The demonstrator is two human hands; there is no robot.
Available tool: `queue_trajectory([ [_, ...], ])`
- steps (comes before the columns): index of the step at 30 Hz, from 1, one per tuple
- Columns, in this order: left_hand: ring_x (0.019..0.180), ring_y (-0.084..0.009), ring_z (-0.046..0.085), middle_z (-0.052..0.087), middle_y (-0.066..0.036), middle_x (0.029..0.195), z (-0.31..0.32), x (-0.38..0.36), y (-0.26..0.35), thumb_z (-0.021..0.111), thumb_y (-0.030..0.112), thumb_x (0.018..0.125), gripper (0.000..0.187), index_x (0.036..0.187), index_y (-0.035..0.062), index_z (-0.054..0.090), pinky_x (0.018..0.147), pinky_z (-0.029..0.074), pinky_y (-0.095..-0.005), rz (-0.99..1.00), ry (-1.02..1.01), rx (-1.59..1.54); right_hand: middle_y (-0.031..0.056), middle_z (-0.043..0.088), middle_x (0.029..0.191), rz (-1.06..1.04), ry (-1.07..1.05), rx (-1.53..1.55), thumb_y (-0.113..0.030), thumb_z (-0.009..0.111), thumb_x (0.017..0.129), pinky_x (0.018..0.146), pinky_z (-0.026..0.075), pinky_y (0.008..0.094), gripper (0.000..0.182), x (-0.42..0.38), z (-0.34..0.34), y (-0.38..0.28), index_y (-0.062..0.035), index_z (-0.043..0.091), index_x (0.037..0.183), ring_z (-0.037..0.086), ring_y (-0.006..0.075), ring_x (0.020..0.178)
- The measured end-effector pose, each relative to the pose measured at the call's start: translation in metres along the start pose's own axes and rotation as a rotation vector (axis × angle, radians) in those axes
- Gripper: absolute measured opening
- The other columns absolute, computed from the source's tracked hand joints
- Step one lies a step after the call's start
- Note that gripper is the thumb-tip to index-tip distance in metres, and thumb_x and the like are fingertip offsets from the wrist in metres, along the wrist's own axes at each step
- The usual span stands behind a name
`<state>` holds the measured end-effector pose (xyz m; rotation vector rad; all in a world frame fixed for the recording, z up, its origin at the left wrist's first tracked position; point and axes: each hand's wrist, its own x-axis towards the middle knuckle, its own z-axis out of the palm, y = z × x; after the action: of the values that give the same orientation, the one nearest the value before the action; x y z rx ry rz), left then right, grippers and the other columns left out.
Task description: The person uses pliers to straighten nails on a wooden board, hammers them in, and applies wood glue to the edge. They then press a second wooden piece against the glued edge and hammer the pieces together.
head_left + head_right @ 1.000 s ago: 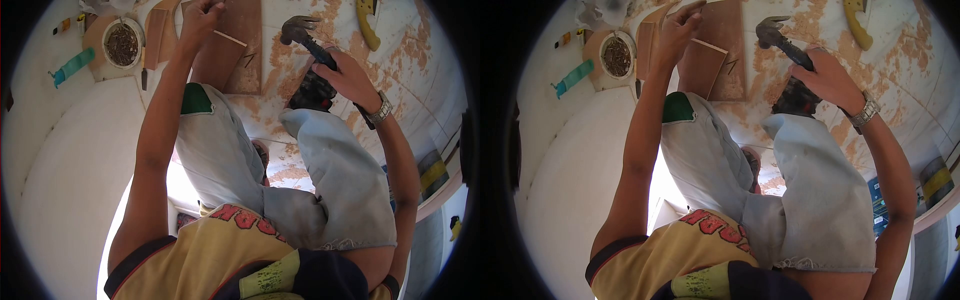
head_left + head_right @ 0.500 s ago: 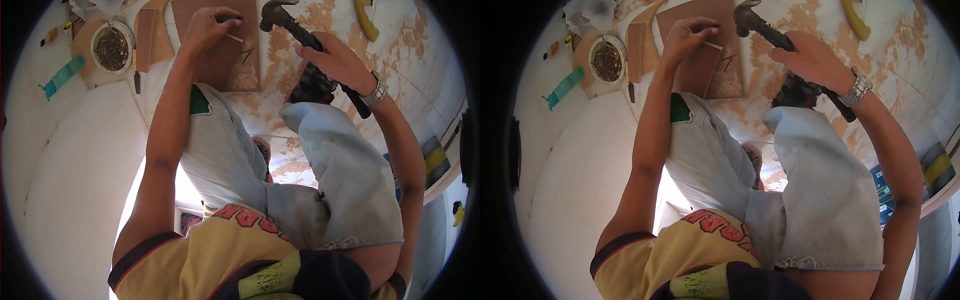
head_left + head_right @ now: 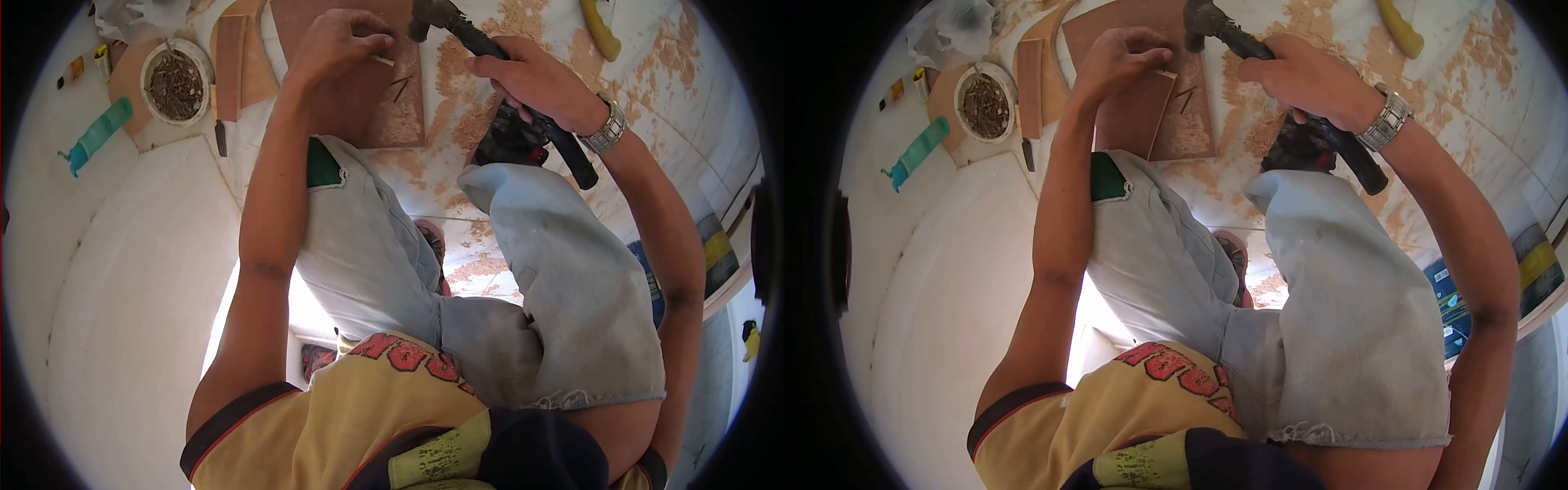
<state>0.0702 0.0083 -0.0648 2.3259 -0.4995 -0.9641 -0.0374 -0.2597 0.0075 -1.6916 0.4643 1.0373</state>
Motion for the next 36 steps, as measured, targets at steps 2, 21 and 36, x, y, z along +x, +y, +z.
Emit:
queue_trajectory([
  [2,0.094,-0.0224,0.074,0.077,-0.013,0.098,-0.003,0.0,0.004,0.081,0.028,0.084,0.038,0.109,-0.0003,0.076,0.088,0.055,-0.0347,-0.069,-0.059,-0.052,-0.001,0.054,0.065,-0.008,-0.02,0.052,-0.042,0.066,0.096,0.044,0.042,0.0245,0.039,0.004,0.0,0.002,-0.0041,0.06,0.092,0.05,0.0074,0.046],
  [21,0.088,-0.0191,0.073,0.077,-0.009,0.094,0.001,0.0,0.006,0.08,0.023,0.084,0.03,0.104,0.0002,0.078,0.084,0.056,-0.0327,-0.057,-0.038,-0.062,0.0002,0.054,0.06,-0.073,-0.034,0.116,-0.045,0.065,0.096,0.047,0.044,0.0269,0.043,0.006,-0.001,-0.002,-0.0038,0.058,0.087,0.05,0.0095,0.043],
  [36,0.096,-0.0174,0.071,0.075,-0.003,0.102,-0.006,-0.004,-0.01,0.068,0.006,0.091,0.019,0.108,0.0026,0.075,0.09,0.053,-0.0316,0.214,-0.016,-0.092,0.0006,0.055,0.063,-0.009,0.009,0.082,-0.045,0.065,0.097,0.047,0.045,0.0269,0.042,-0.004,-0.008,-0.002,-0.005,0.056,0.085,0.052,0.0093,0.046],
])
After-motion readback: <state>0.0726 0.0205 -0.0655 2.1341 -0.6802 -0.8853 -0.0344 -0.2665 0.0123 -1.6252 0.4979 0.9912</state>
